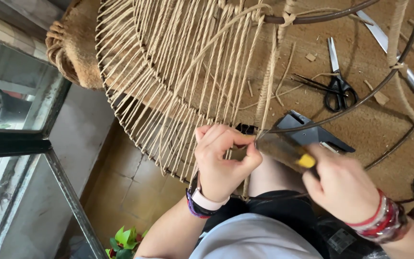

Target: Weaving and securing wooden strips to a circular frame using a stapler and pliers

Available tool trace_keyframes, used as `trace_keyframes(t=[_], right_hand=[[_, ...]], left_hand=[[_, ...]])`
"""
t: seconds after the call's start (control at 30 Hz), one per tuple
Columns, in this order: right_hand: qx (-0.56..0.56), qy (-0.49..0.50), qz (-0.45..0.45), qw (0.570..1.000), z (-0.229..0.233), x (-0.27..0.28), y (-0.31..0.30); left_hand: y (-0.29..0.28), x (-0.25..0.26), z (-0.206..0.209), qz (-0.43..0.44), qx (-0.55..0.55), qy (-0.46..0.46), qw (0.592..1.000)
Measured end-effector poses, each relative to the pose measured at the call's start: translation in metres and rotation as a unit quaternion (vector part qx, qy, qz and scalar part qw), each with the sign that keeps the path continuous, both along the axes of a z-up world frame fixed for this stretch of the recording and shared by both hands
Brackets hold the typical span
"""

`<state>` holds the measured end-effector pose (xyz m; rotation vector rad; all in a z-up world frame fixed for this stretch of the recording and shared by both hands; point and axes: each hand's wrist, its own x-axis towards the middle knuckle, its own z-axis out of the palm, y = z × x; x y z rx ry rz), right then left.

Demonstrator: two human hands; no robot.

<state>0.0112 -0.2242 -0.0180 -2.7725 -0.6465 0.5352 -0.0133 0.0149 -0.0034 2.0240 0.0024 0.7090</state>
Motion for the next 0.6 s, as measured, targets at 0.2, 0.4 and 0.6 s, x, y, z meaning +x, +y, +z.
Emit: trace_keyframes(t=[0.2, 0.4, 0.6], right_hand=[[-0.090, -0.191, -0.043, 0.977, 0.012, -0.001, -0.044], [-0.271, -0.129, -0.132, 0.945, -0.054, 0.006, -0.146], [-0.260, -0.004, -0.205, 0.943, -0.048, 0.065, -0.099]], left_hand=[[0.002, -0.007, 0.002, -0.029, -0.070, 0.057, 0.995], [0.007, -0.012, 0.010, -0.104, -0.055, 0.074, 0.990], [0.006, -0.014, 0.018, -0.169, -0.075, 0.129, 0.974]])
